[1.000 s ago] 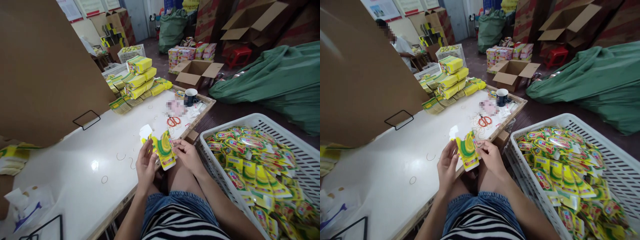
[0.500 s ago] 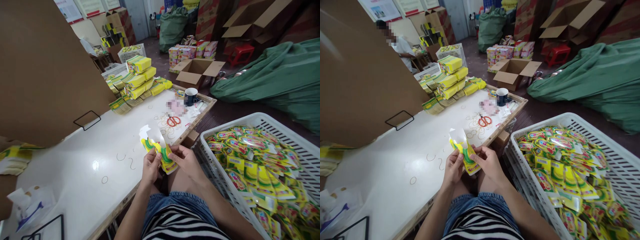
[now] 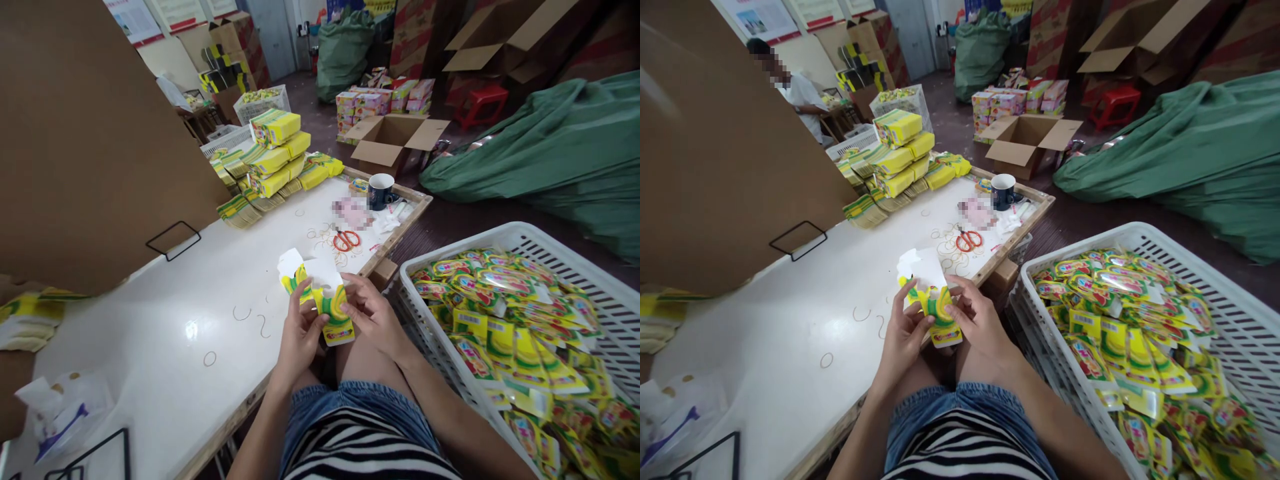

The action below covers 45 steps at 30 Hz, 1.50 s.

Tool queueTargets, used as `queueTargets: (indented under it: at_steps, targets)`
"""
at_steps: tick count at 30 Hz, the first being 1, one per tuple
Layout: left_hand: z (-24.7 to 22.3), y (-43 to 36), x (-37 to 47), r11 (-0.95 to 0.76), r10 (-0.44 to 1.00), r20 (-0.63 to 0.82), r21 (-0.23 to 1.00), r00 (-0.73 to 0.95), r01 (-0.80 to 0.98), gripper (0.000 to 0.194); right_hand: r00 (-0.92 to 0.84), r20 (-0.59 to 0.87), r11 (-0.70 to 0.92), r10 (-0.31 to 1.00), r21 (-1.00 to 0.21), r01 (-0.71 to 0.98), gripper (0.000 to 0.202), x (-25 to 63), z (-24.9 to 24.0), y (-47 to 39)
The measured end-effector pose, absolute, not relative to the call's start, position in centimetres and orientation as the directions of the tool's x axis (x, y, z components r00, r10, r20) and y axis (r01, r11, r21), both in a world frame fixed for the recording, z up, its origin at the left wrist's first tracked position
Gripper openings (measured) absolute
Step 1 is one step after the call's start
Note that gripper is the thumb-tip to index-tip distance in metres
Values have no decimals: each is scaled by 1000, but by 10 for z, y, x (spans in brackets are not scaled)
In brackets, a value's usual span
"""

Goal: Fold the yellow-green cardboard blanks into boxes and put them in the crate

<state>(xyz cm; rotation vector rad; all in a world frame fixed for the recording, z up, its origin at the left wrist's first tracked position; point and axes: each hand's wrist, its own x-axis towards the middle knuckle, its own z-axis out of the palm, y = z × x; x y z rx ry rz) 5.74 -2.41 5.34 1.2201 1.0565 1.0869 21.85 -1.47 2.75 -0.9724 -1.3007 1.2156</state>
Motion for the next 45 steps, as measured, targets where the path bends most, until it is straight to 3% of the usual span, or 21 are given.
queueTargets:
  at_steps: [7,10,12,18,23,29,34,39,42,45]
  targets:
    - [64,-29,48,180,929,-124,975,349,-133,36,-327,228,239,917,-971,-7,20,237,44,-4]
    - [59,-30,51,205,939,-143,963,314,-173,54,-249,300,316,921,-948,28,21,233,44,-1]
    - [55,-29,53,200,948,-141,962,287,-188,69,-174,284,287,943,-958,-11,17,230,42,-1]
    - [48,-25,53,146,968,-138,989,210,-21,44,-96,287,292,953,-956,34,28,236,41,0]
    - [41,-24,58,34,991,-47,994,125,106,41,-298,95,98,950,-995,-4,35,238,45,1]
    - [49,-24,59,111,964,-103,994,246,-17,50,-213,159,226,964,-913,340,26,230,47,5]
    - [56,-24,57,154,960,-129,984,249,-86,56,-229,180,265,957,-863,429,32,228,44,4]
    - [55,-25,60,150,960,-134,988,244,-46,53,-178,140,213,974,-828,519,38,225,41,3]
    - [56,-22,57,134,969,-122,990,213,-43,53,-181,160,229,970,-844,484,36,227,41,3]
    - [56,-20,55,139,968,-120,988,218,-72,52,-211,251,312,945,-884,347,25,232,39,1]
